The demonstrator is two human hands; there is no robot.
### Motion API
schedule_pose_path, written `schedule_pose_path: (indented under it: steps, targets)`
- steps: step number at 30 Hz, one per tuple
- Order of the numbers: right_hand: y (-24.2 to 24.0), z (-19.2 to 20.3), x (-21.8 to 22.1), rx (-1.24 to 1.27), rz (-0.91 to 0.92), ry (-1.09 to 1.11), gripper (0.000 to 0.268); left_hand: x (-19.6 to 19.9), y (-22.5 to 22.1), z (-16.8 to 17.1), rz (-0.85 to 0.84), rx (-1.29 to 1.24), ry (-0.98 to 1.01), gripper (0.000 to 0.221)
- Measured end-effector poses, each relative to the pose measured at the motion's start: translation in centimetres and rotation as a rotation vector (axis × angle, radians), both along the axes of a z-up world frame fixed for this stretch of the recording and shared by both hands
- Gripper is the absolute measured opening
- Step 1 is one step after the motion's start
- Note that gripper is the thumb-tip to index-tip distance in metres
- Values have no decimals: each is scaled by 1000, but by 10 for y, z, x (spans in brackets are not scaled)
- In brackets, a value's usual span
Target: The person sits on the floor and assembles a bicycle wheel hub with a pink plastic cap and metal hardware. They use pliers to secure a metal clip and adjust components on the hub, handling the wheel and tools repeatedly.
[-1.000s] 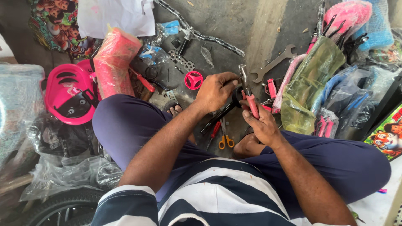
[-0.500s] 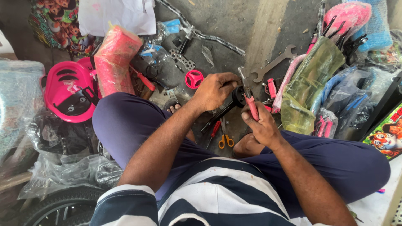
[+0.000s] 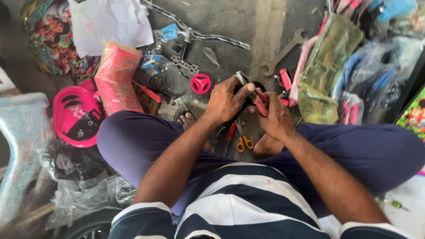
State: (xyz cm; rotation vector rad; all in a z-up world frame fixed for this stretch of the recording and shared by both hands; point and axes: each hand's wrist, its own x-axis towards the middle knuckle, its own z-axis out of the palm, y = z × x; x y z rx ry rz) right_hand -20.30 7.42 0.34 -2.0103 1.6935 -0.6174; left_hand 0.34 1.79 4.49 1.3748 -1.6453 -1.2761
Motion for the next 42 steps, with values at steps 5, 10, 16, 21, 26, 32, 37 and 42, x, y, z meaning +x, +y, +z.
schedule_pose_path:
  steps: [5, 10, 16, 21, 26, 32, 37, 42]
  targets:
    - [-4, -11, 0, 148, -93, 63, 48, -10, 1, -30, 92, 111, -32, 42]
    - [-7, -27, -6, 294, -58, 184, 47, -20, 7, -70, 203, 235, -52, 44]
    - [-15, -40, -13, 386, 20, 340, 50, -34, 10, -113, 326, 407, 0, 40]
    - [-21, -20, -23, 341, -60, 139, 53, -25, -6, -112, 99, 361, 415, 39]
    - [-18, -16, -21, 321, 26, 8, 60, -25, -11, -104, 109, 355, 514, 21]
    - [-15, -11, -24, 663, 144, -476, 58, -17, -15, -82, 153, 243, 348, 21]
    - [-15, -7, -24, 722, 123, -427, 59, -13, -10, -64, 177, 22, 181, 19]
    - [-13, 4, -20, 708, 111, -368, 58, -9, -6, -48, 149, -150, 15, 16]
